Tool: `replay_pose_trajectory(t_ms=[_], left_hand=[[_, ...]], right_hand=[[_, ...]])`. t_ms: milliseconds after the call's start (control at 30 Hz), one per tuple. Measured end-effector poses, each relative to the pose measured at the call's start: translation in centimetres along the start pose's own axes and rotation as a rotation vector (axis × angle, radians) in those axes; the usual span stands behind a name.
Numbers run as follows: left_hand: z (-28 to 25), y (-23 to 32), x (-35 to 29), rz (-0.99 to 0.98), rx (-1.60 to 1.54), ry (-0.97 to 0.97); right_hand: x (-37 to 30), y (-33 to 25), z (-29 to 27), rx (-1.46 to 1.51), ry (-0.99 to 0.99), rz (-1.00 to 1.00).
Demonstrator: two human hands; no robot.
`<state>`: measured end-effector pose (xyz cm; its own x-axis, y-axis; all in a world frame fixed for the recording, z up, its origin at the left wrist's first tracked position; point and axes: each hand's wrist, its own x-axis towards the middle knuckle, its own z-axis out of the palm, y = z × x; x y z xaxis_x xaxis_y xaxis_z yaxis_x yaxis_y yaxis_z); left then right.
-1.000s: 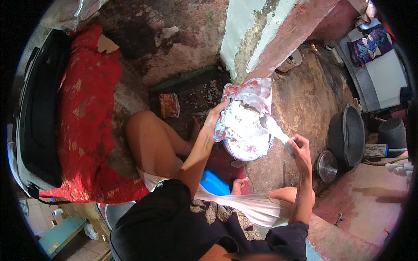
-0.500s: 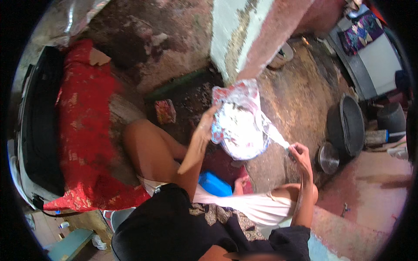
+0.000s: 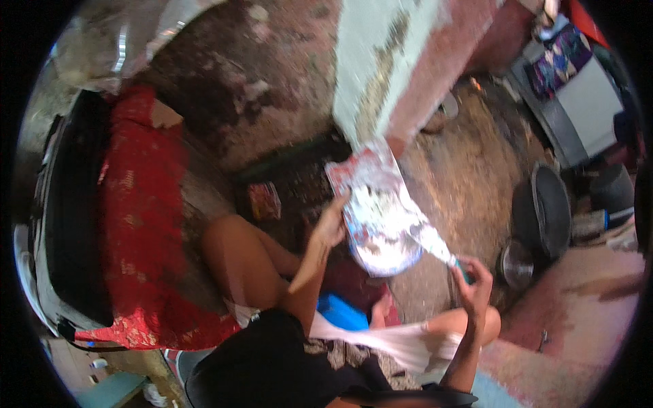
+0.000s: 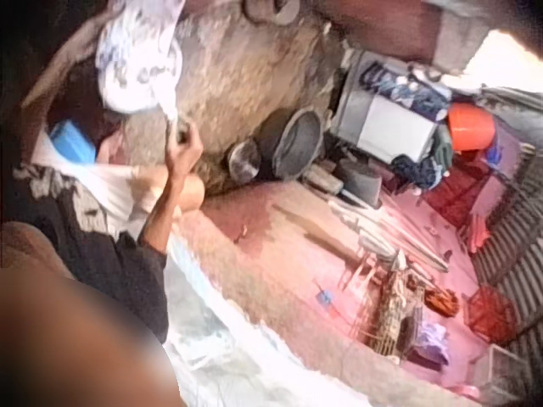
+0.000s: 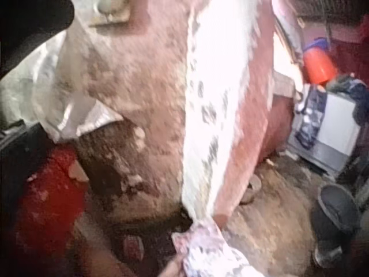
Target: The person applies a white plaster substance from a bucket onto a small board and then uses a spatula to spread and smooth it over a damaged section of a wall.
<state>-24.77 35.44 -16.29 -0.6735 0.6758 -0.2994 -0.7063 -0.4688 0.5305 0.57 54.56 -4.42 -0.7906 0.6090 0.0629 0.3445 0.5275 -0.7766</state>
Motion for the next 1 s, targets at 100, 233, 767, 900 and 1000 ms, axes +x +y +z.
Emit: replay_pose_trajectory(t_ms=[100, 233, 767, 900, 1000], left_hand=[[0.0, -0.2, 0.0, -0.011, -0.011, -0.04], [-0.1, 0.0, -0.4, -0.047, 0.1, -0.109], [-1.3, -0.1, 0.4, -0.123, 0.003, -0.064], [-0.9, -0.4, 0.3, -0.168, 0.031, -0.068], [-0.6, -0.6, 0.1, -0.216, 0.072, -0.085]], right_hand=[[0.1, -0.2, 1.6, 0.013, 0.051, 0.107], [0.9, 0.7, 2.8, 0.086, 0.091, 0.112], [1.3, 0.9, 0.8, -0.024, -0.049, -0.005], [1.0, 2.0, 1.7, 0.017, -0.104, 0.088], [0.8, 2.4, 2.7, 0.024, -0.154, 0.076]])
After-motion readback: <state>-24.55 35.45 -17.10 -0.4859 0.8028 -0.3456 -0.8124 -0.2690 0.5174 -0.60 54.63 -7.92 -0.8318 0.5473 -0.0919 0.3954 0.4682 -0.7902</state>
